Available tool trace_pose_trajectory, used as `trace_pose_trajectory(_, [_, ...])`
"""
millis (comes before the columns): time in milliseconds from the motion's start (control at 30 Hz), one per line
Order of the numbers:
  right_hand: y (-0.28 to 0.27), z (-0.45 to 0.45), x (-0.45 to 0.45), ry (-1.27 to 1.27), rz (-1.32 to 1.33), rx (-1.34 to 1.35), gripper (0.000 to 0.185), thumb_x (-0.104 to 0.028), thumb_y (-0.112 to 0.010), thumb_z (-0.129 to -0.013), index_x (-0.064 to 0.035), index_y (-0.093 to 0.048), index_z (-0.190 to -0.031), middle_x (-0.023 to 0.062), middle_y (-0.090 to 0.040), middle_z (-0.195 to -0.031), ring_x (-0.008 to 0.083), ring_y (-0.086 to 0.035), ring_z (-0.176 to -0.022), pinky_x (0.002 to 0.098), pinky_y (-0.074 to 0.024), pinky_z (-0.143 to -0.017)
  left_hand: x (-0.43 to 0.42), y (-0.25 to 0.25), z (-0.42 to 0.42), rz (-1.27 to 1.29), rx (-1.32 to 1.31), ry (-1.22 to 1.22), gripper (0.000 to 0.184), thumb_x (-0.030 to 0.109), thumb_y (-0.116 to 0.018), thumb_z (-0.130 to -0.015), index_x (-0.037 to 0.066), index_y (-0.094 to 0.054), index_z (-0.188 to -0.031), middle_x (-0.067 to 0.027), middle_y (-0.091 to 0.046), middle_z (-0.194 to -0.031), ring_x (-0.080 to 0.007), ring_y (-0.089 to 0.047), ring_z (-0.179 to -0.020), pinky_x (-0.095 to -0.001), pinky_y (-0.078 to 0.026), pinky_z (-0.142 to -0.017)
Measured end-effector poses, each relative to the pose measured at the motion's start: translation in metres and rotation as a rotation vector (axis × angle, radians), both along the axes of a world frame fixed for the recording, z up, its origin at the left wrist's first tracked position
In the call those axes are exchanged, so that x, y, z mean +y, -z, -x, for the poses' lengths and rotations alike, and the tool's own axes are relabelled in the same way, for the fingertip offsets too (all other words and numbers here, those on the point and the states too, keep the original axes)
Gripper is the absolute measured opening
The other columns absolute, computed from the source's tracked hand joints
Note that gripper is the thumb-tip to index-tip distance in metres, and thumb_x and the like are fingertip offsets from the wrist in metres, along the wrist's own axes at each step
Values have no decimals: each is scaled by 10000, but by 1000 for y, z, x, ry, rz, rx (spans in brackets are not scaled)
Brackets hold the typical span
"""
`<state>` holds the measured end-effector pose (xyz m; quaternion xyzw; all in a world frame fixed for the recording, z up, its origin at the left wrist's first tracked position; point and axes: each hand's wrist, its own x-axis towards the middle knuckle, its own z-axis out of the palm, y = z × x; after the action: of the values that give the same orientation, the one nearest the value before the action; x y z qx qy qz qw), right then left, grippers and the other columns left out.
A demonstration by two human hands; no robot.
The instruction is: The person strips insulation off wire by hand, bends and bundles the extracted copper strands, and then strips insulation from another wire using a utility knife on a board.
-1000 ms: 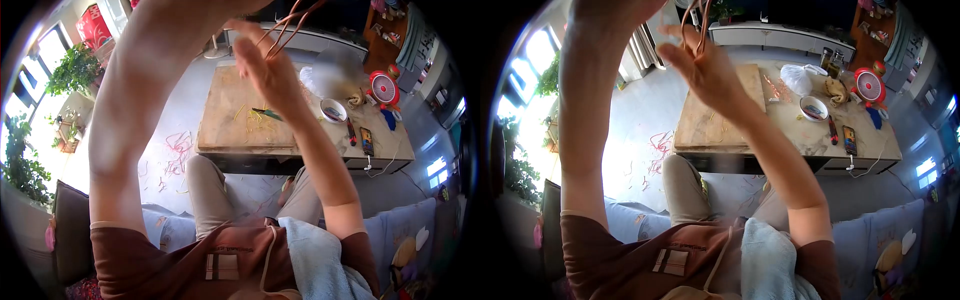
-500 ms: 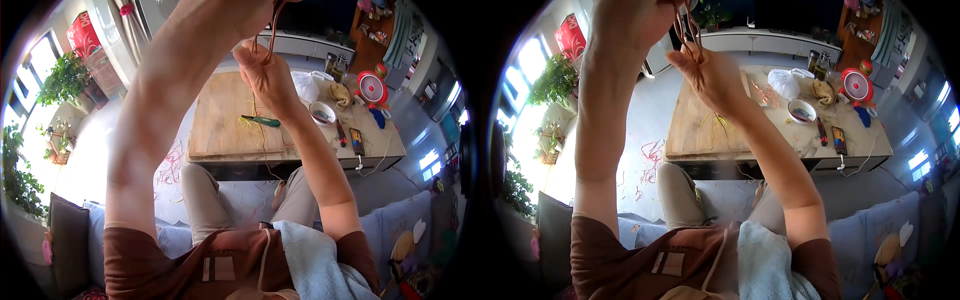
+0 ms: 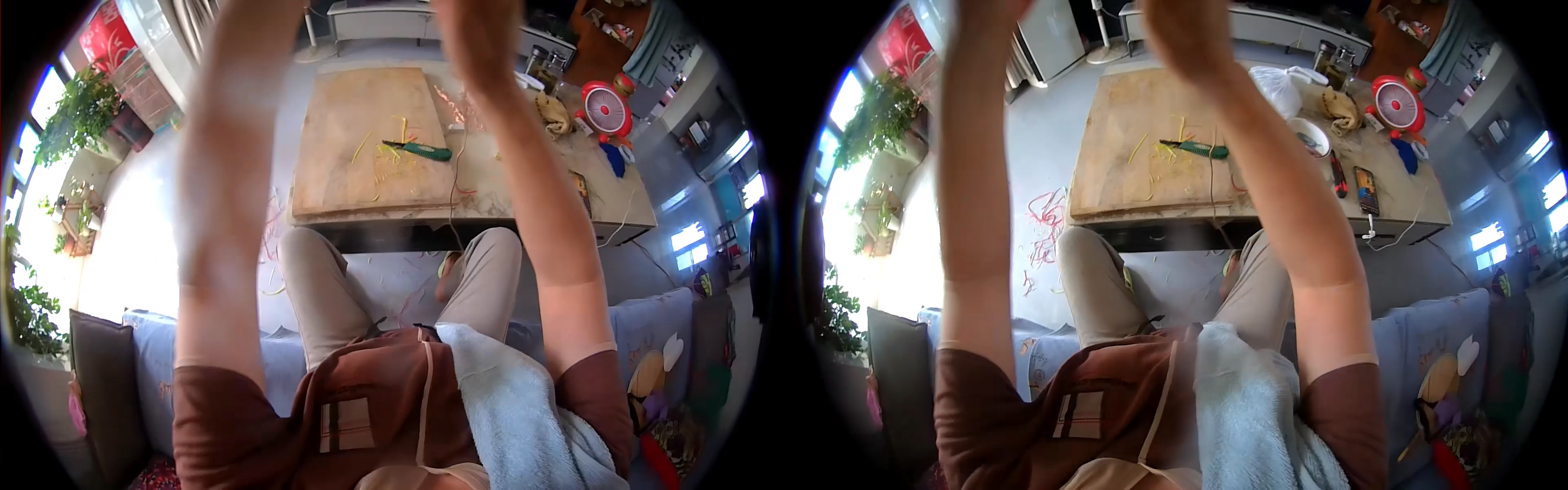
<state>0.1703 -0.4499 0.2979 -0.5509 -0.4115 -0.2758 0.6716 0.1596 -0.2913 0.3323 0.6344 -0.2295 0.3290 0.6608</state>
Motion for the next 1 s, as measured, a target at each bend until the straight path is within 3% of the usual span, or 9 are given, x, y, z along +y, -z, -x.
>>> trace_pose_trajectory(167, [-59,-47,-66,40,-341,-143,513,-465,-429,-921,-164,-352,-513,-49,-315,-442,60,-310,-351,208,-207,-323,-85,210,3,-488,224,-167,665,246,-679,-797,37,-326,-1321,-132,-450,-1264,-236,-461,-1120,-339,-361,-966])
trace_pose_trajectory(233, [-65,-63,-85,133,-248,-132,489,-455,-432,-920,-129,-406,-557,-20,-365,-459,86,-361,-374,222,-253,-343,-146,309,2,-238,436,136,610,306,-666,-805,-29,-385,-1231,-176,-547,-1092,-235,-547,-1004,-370,-457,-852])
trace_pose_trajectory(267, [-61,-72,-96,265,-142,-152,471,-439,-428,-926,-105,-425,-594,3,-385,-468,103,-381,-387,236,-271,-358,-158,313,13,-31,644,440,465,289,-598,-860,-12,-455,-1185,-122,-606,-937,-172,-594,-831,-327,-489,-742])
trace_pose_trajectory(400, [-14,-108,-138,803,302,-204,428,-374,-411,-948,-9,-503,-744,94,-467,-500,173,-462,-439,294,-342,-420,-102,334,7,-417,475,-113,286,246,-513,-894,14,-586,-1044,-75,-629,-757,-123,-592,-670,-284,-475,-624])
trace_pose_trajectory(500, [55,-104,-161,768,662,-199,348,-333,-472,-922,1,-565,-905,224,-566,-699,346,-575,-620,383,-427,-541,-37,257,38,-533,665,-307,217,231,-519,-887,66,-645,-952,-111,-650,-801,-207,-603,-673,-333,-470,-631])
trace_pose_trajectory(600, [132,-92,-176,536,962,-141,245,-250,-531,-888,-21,-579,-959,230,-589,-798,395,-580,-740,402,-453,-601,2,193,65,-967,147,-643,122,118,-621,-802,45,-663,-890,-118,-654,-830,-212,-631,-721,-292,-483,-639])
trace_pose_trajectory(733, [188,-44,-162,337,1273,132,231,-207,-557,-857,-16,-598,-980,210,-611,-871,361,-596,-809,379,-470,-653,29,150,73,-1207,-93,-592,109,123,-639,-771,40,-665,-838,-99,-652,-805,-236,-613,-695,-307,-480,-616])
trace_pose_trajectory(867, [255,-11,-152,-137,979,369,285,-309,-581,-844,-30,-521,-852,144,-527,-610,264,-538,-547,381,-416,-543,38,133,67,-1308,115,-604,123,171,-639,-779,59,-668,-821,-72,-636,-747,-234,-582,-646,-328,-454,-572])
trace_pose_trajectory(1000, [219,35,-151,-443,1284,646,423,-200,-723,-742,-39,-474,-1044,22,-484,-770,119,-473,-690,268,-416,-673,48,126,60,-1341,11,-408,130,199,-639,-781,74,-666,-806,-48,-630,-736,-230,-576,-656,-330,-444,-569])
